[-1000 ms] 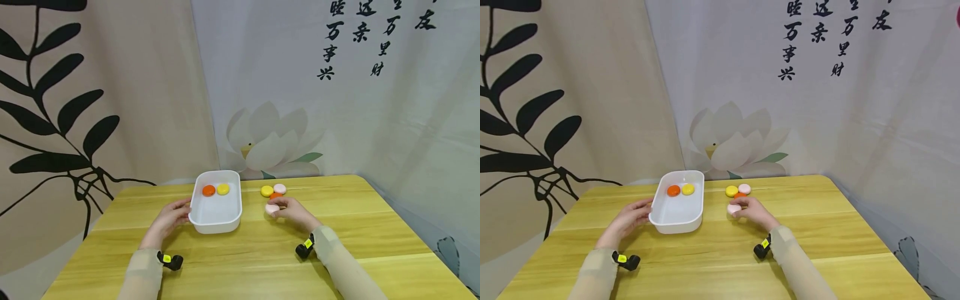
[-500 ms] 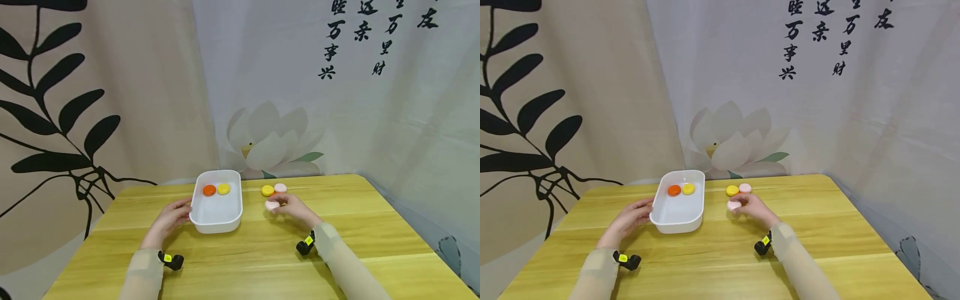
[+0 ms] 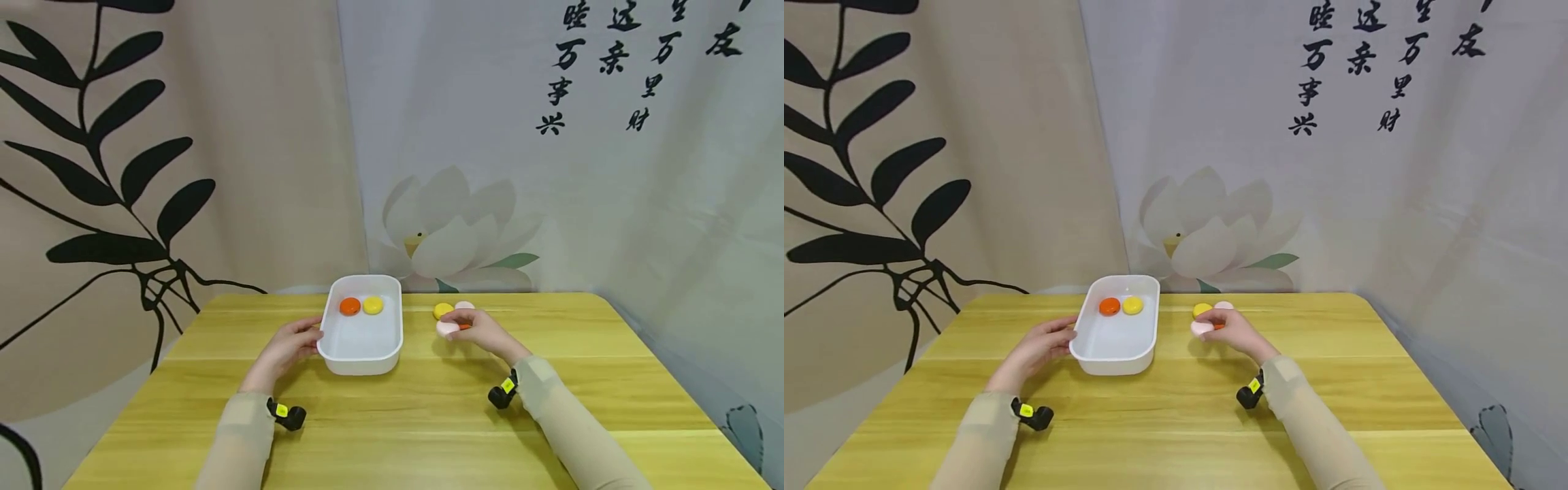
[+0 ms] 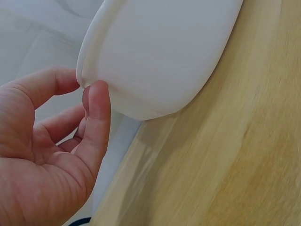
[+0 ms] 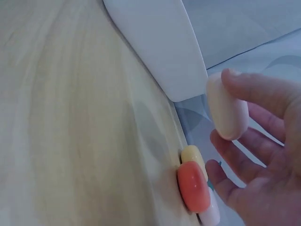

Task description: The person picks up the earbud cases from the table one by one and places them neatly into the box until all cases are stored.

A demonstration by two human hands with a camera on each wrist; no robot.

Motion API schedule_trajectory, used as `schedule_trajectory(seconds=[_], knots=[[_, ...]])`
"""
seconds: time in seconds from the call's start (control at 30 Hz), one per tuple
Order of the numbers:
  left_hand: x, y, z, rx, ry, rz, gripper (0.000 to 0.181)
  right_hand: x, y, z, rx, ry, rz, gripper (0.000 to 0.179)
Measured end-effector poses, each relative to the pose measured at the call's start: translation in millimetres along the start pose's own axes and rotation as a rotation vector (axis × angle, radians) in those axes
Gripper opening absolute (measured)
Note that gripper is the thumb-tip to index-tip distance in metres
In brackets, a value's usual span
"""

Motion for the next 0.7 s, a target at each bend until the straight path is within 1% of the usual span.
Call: schedule_trajectory(seconds=[0.1,0.17,0.37,0.53,0.7], knots=[[-1.3,0.6,0.4,0.001,-0.004,0.012,0.054,7,0.3,1,0.008,0.008,0.004,0.039],[-2.6,1.0,0.5,-0.012,-0.004,0.020,0.054,4,-4.1,2,0.006,-0.001,0.006,0.039],[-6.1,-1.4,-0.3,-0.015,-0.005,0.017,0.053,-13,-20.8,6,0.000,-0.031,0.005,0.041],[-6.7,-2.9,-1.9,-0.014,0.014,0.017,0.053,-13,-22.8,8,-0.005,-0.026,-0.006,0.044],[-4.0,-0.3,-1.2,-0.021,0.026,0.037,0.052,-10,-24.4,8,0.001,-0.026,0.026,0.046]])
Point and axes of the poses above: each hand's wrist, its own y-axis away from the middle knuckle, its own z-axis out of the back of the hand, x = y × z, the point moved 3 cm from there along -y, towards the middle knuckle, and after that the axes turned 9 degrees about -z, right-handed, at the moved point
